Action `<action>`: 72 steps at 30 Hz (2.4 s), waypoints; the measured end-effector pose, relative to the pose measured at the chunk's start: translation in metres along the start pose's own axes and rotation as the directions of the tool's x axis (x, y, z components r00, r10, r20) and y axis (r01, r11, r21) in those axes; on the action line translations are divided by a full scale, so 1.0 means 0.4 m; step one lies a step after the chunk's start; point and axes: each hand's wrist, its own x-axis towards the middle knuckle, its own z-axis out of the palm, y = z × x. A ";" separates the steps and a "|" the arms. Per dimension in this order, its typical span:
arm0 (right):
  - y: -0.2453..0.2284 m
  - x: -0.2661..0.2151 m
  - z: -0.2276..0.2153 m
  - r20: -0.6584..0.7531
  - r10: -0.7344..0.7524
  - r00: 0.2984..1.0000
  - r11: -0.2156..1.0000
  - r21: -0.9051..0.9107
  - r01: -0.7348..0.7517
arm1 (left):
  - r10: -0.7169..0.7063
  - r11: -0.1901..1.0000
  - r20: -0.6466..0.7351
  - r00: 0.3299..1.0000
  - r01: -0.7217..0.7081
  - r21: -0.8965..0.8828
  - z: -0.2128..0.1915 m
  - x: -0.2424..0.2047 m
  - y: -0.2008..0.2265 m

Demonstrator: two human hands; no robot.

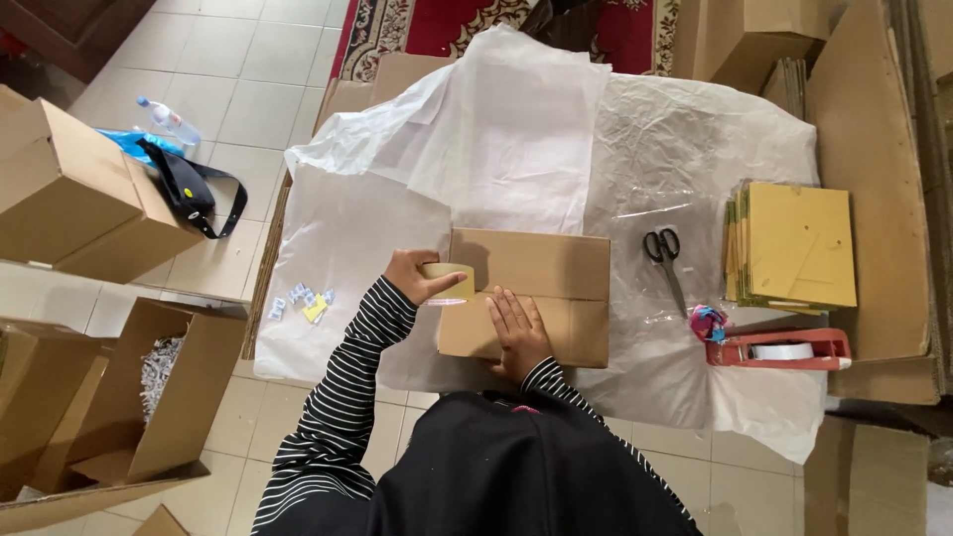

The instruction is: Wrapping flat items in protective paper and packing them into a cardboard box before sealing it with tape.

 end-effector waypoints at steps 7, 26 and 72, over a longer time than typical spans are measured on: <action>-0.005 0.008 -0.031 0.041 -0.003 0.999 1.000 0.012 0.003 | -0.063 0.997 0.114 0.991 0.057 0.059 -0.024 0.023 0.053; 0.006 -0.004 -0.004 -0.009 -0.041 0.999 0.999 -0.032 0.041 | -0.154 0.767 0.157 0.975 0.018 0.641 -0.024 0.030 -0.159; 0.066 -0.109 0.121 -0.379 -0.157 0.912 0.985 0.004 0.171 | -0.350 0.704 0.250 0.903 0.077 0.706 -0.006 0.036 -0.183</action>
